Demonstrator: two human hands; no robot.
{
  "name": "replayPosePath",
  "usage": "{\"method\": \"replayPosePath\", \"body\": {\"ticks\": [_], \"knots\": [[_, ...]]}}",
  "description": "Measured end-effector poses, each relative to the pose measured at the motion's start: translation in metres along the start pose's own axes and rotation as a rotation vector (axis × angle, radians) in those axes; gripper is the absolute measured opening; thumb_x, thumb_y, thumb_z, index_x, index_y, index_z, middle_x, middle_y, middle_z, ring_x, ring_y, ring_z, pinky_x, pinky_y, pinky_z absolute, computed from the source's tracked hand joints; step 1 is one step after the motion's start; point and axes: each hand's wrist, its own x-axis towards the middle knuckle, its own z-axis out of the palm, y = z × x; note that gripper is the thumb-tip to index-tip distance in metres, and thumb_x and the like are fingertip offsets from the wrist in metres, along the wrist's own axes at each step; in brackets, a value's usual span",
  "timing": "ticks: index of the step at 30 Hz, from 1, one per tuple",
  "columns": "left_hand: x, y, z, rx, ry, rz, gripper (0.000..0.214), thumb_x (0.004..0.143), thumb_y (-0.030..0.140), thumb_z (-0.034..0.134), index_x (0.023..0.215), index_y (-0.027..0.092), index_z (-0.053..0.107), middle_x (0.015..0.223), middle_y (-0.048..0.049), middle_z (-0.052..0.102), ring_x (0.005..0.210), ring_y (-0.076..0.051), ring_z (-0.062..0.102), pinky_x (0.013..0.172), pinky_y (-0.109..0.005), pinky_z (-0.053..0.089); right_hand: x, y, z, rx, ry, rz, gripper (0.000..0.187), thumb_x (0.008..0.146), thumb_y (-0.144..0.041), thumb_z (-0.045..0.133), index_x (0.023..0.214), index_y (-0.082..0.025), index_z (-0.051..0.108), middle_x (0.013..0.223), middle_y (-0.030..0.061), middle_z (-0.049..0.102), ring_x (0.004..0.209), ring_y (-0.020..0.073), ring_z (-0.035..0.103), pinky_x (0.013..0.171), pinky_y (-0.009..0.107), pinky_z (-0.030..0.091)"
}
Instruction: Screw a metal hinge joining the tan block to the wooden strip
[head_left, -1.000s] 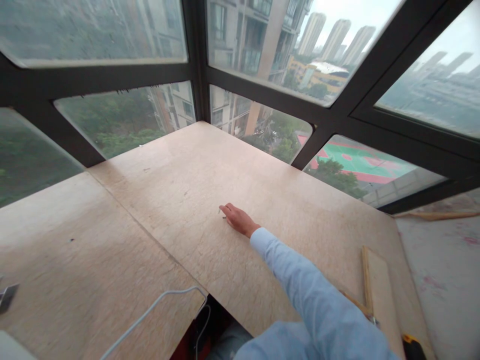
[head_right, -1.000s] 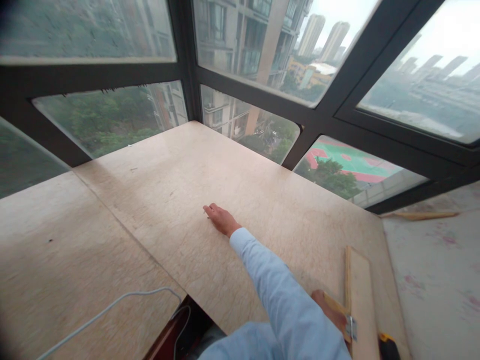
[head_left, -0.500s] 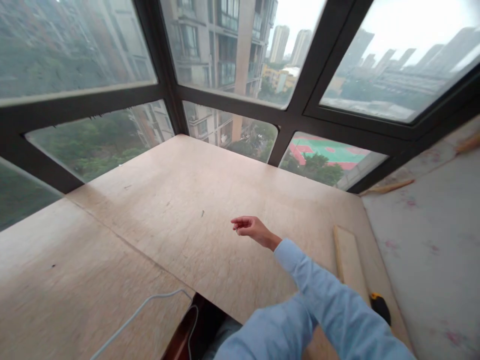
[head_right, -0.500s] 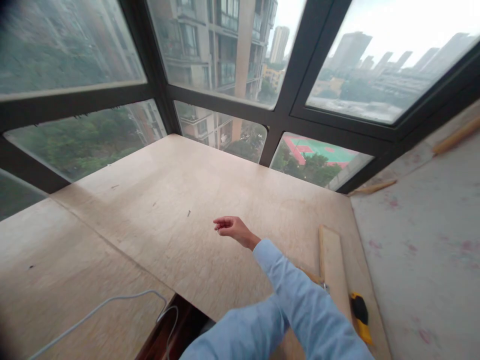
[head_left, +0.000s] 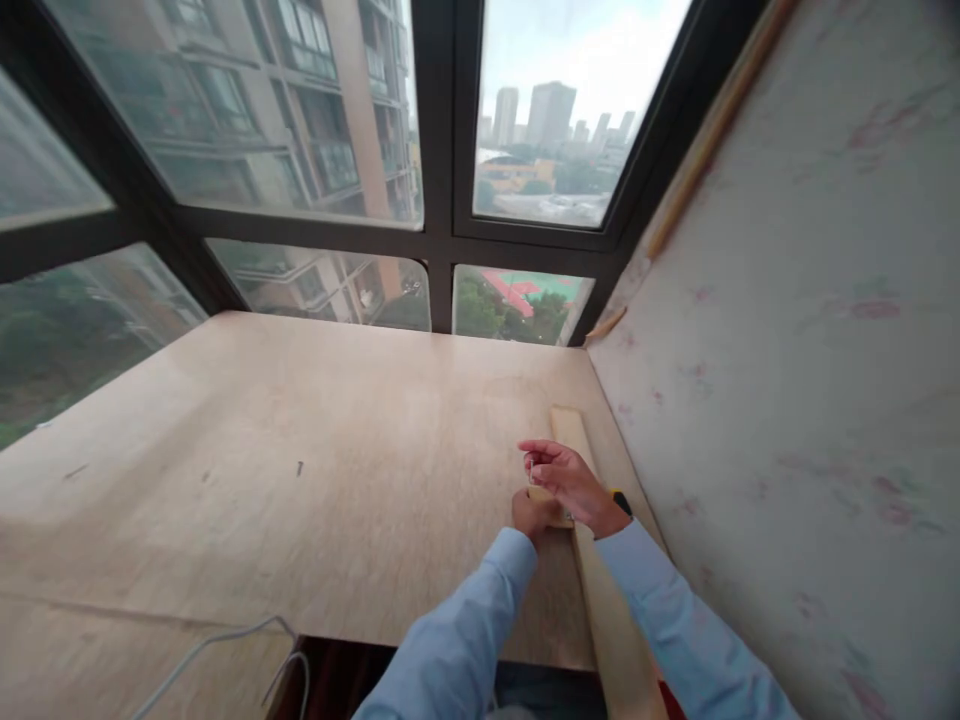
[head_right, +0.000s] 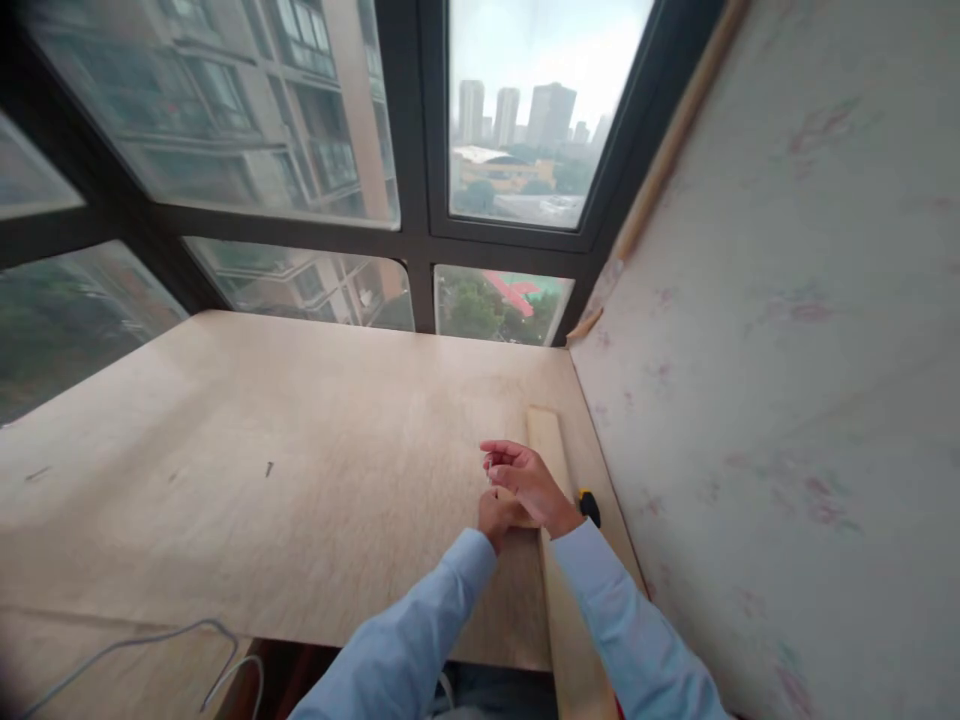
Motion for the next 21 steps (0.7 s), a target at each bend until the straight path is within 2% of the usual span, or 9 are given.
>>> {"method": "replayPosePath", "body": {"ticks": [2, 5, 7, 9, 12, 16, 21], "knots": [[-0.003, -0.007, 0.004, -0.004, -0.009, -0.016, 0.018, 0.066, 0.012, 0.077, 0.079, 0.011, 0.065, 0.076, -0.0064, 0.068, 0.072, -0.020, 0.065, 0.059, -0.024, 0.053, -0.016, 0.004, -0.028, -0.012, 0.134, -0.038, 0.038, 0.062, -0.020, 0.080, 0.099, -0.020, 0.073, 0.083, 0.0004, 0.067, 0.069, 0.0096, 0.058, 0.061, 0.021, 0.046], [-0.005, -0.009, 0.002, -0.035, -0.039, -0.029, 0.023, 0.062, 0.012, 0.076, 0.083, 0.010, 0.066, 0.078, -0.0080, 0.071, 0.067, -0.020, 0.067, 0.056, -0.027, 0.054, -0.033, 0.017, -0.065, -0.050, 0.344, -0.096, 0.035, 0.061, -0.024, 0.081, 0.094, -0.020, 0.072, 0.081, 0.0007, 0.068, 0.069, 0.0115, 0.060, 0.062, 0.024, 0.047], [-0.005, -0.006, 0.001, -0.043, -0.047, -0.035, 0.026, 0.059, 0.013, 0.077, 0.083, 0.010, 0.067, 0.080, -0.0097, 0.072, 0.066, -0.021, 0.067, 0.056, -0.029, 0.055, -0.041, 0.029, -0.083, -0.111, 0.456, -0.126, 0.035, 0.060, -0.026, 0.080, 0.093, -0.019, 0.072, 0.080, 0.0013, 0.069, 0.069, 0.0129, 0.062, 0.063, 0.025, 0.049], [-0.005, -0.004, 0.000, -0.035, -0.042, -0.039, 0.028, 0.057, 0.014, 0.080, 0.081, 0.010, 0.068, 0.079, -0.0100, 0.072, 0.067, -0.022, 0.068, 0.057, -0.030, 0.056, -0.044, 0.040, -0.094, -0.204, 0.514, -0.153, 0.036, 0.060, -0.027, 0.079, 0.094, -0.018, 0.071, 0.080, 0.0029, 0.071, 0.071, 0.0150, 0.065, 0.065, 0.028, 0.051], [-0.005, -0.002, 0.000, -0.016, -0.030, -0.046, 0.030, 0.054, 0.017, 0.083, 0.078, 0.012, 0.068, 0.076, -0.0093, 0.072, 0.070, -0.023, 0.069, 0.059, -0.030, 0.056, -0.044, 0.054, -0.100, -0.387, 0.532, -0.195, 0.037, 0.063, -0.030, 0.074, 0.096, -0.015, 0.071, 0.081, 0.0067, 0.073, 0.074, 0.0192, 0.068, 0.070, 0.033, 0.055], [-0.004, -0.002, 0.001, -0.007, -0.011, -0.045, 0.032, 0.052, 0.018, 0.085, 0.078, 0.012, 0.068, 0.073, -0.0085, 0.072, 0.071, -0.023, 0.069, 0.059, -0.031, 0.056, -0.038, 0.066, -0.101, -0.705, 0.516, -0.285, 0.035, 0.076, -0.034, 0.061, 0.104, -0.015, 0.070, 0.088, 0.0105, 0.075, 0.077, 0.0213, 0.071, 0.070, 0.035, 0.058], [-0.006, -0.002, 0.001, -0.002, 0.011, -0.029, 0.033, 0.052, 0.018, 0.085, 0.079, 0.012, 0.067, 0.072, -0.0083, 0.071, 0.069, -0.023, 0.068, 0.058, -0.031, 0.056, -0.033, 0.070, -0.103, -0.867, 0.447, -0.345, 0.030, 0.080, -0.032, 0.056, 0.102, -0.017, 0.072, 0.096, 0.0115, 0.075, 0.083, 0.0230, 0.071, 0.069, 0.035, 0.058]]}}
